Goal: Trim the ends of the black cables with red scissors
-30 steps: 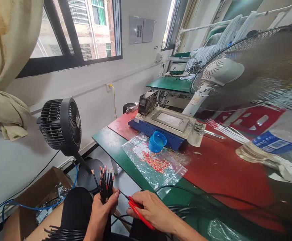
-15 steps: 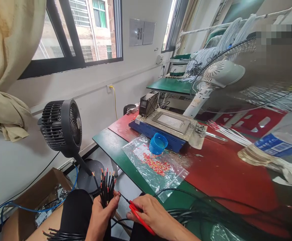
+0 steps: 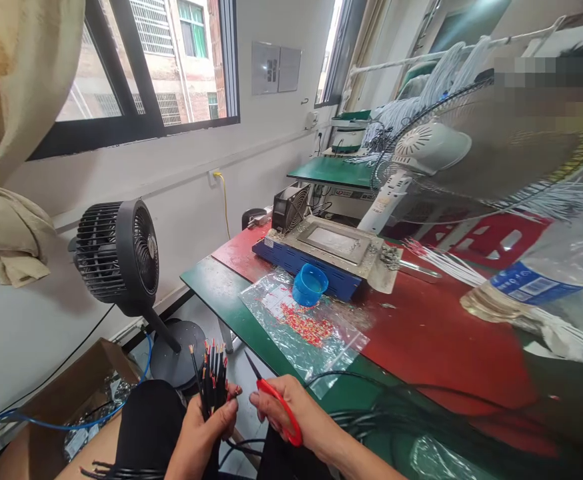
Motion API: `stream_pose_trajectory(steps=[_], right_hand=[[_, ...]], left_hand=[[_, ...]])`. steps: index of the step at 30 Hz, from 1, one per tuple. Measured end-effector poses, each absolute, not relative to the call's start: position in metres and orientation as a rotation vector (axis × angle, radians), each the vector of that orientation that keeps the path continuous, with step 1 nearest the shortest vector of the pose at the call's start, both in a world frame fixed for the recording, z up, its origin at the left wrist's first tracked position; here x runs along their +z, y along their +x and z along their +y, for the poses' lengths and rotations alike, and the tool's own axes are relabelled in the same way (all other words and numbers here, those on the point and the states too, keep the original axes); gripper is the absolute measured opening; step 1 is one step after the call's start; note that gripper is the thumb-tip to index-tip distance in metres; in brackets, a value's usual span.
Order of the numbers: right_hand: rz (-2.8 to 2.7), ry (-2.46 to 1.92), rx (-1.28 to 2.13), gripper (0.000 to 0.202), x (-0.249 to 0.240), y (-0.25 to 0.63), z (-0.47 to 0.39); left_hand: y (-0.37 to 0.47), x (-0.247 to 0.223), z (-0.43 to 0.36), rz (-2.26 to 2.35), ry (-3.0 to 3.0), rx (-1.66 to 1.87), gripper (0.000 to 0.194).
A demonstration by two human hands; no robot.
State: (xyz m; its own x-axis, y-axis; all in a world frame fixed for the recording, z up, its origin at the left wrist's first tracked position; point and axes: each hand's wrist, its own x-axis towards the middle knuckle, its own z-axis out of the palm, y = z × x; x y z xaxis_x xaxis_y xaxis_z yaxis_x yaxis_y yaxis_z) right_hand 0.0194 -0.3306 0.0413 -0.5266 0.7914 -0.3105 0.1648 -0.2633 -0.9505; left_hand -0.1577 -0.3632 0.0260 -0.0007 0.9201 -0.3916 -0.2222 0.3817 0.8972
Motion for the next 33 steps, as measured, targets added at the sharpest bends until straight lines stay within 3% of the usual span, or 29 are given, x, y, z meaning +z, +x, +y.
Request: stream_pose_trajectory(steps=[5, 19, 33], right_hand=[[-1.155, -1.051, 2.017, 0.053, 0.042, 0.015, -0.330], [-1.221, -0.964, 2.060, 0.048, 0.041, 0.016, -0.334], [-0.872, -0.941, 2.327, 0.043, 0.031, 0.014, -0.336]], left_hand=[[-0.147, 0.035, -0.369, 1.249, 0.727, 1.009, 0.044], [-0.144, 0.029, -0.369, 1.210, 0.783, 0.999, 0.037], [-0.146, 0.022, -0.368, 1.068, 0.654, 1.001, 0.035]])
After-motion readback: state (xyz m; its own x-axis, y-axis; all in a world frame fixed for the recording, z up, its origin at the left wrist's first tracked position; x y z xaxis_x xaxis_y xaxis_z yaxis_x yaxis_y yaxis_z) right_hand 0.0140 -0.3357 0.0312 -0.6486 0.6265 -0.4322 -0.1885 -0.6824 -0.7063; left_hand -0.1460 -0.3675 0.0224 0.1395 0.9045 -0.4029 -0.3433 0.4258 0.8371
